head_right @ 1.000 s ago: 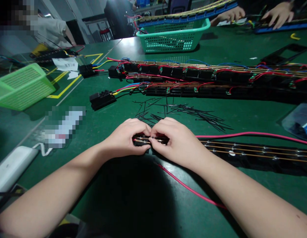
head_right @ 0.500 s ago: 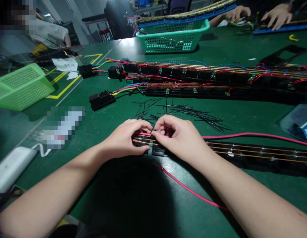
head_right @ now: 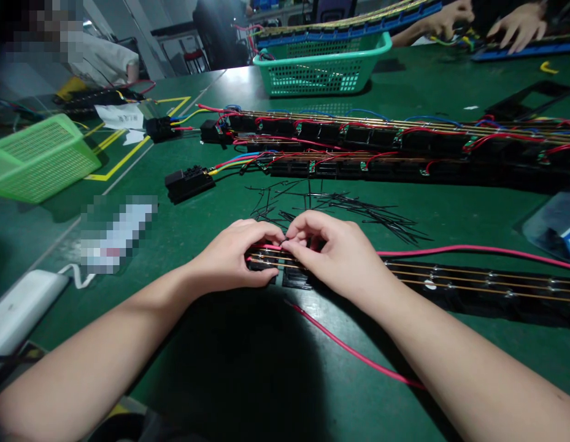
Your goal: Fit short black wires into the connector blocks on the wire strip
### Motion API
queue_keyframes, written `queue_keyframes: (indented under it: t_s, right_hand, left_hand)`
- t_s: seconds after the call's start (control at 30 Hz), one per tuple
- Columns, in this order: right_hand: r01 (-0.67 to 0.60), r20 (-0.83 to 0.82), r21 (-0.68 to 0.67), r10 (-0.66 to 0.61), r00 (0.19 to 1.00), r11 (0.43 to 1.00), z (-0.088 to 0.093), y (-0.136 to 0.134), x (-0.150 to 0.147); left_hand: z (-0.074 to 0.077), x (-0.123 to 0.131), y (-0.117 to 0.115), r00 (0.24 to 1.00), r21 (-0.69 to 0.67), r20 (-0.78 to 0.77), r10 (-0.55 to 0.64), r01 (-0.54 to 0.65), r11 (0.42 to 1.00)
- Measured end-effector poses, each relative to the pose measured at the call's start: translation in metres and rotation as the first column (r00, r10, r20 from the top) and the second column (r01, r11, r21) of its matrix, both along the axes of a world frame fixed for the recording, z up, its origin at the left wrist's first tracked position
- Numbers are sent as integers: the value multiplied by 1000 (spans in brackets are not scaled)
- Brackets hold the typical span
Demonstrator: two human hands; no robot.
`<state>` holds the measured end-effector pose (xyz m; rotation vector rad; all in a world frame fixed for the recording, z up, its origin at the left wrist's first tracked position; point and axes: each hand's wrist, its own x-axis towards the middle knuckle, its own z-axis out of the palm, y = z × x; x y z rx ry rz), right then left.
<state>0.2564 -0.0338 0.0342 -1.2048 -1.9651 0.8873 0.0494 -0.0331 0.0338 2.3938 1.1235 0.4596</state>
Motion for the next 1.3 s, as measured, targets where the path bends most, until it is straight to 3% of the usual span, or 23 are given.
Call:
queue_keyframes:
  t_s: [1.3]
  right_hand:
    - [-19,60,17,18,998,1000,0,3,0]
  left_hand:
    - [-4,-1,-1,999,48,-27,19,-17,999]
